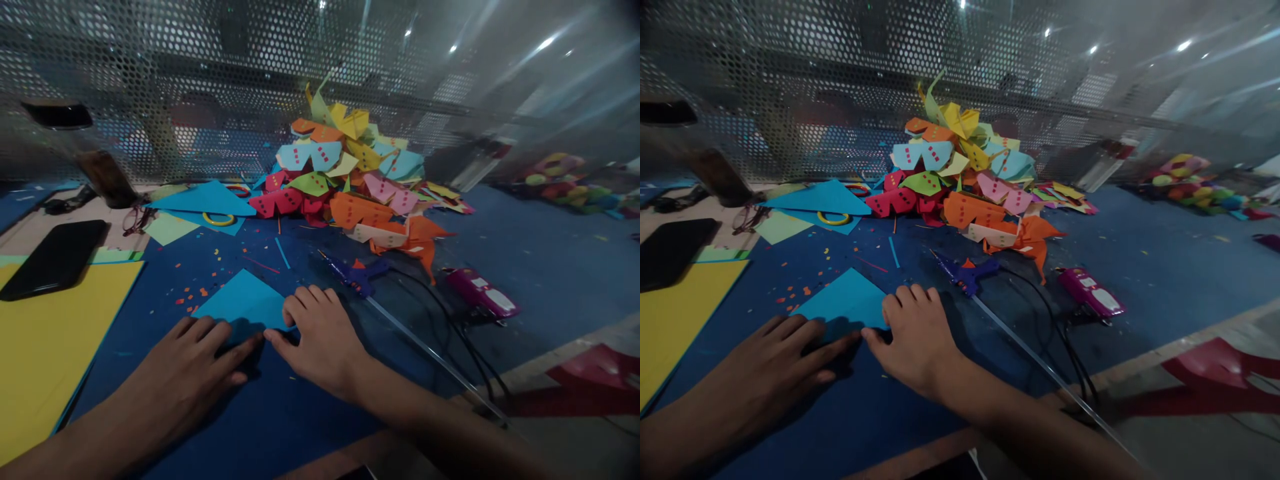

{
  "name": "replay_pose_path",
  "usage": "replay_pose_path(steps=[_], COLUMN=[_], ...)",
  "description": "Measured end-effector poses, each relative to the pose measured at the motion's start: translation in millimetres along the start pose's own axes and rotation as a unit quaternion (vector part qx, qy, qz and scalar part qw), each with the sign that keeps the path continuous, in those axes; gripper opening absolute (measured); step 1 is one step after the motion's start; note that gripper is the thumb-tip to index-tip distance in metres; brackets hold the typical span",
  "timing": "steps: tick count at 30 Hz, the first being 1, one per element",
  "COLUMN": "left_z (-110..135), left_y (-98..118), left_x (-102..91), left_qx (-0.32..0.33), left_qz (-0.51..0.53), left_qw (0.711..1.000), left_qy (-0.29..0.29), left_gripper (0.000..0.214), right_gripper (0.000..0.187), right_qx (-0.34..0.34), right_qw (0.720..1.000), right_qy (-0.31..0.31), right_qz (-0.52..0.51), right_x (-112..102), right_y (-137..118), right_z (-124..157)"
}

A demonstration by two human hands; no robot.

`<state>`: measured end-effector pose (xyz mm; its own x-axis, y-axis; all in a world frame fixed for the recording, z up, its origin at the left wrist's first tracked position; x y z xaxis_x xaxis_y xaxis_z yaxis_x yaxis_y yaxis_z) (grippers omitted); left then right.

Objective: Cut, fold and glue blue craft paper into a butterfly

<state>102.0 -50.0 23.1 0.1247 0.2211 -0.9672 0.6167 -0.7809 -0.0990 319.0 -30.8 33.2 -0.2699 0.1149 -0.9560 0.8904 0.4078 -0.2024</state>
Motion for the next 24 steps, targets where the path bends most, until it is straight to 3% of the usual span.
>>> replay_pose_path(steps=[9,24], left_z=[0.6,2.5], left_y=[0.6,-0.2], left_x=[0.1,1.1], left_qx=[-0.003,-0.004], left_qz=[-0.002,0.011], left_qw=[1.000,1.000], left_qy=[-0.001,-0.001], left_gripper=[0.032,0.047], right_gripper=[0.023,0.013], right_qx=[0.003,0.023], right_qw=[0.999,0.997], right_qy=[-0.019,-0.022], right_qz=[-0.033,-0.071], right_x=[-3.1,-2.7], right_y=[-0.1,8.9], right_z=[0.6,5.2])
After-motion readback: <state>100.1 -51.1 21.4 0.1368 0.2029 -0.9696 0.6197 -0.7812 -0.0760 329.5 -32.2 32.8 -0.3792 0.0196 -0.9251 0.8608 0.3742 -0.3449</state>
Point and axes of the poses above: each hand's wrist, its own z-axis away from the middle knuckle, its own x-axis out of the palm, y = z × x, the point moved 2 cm from there along -z, towards the middle knuckle
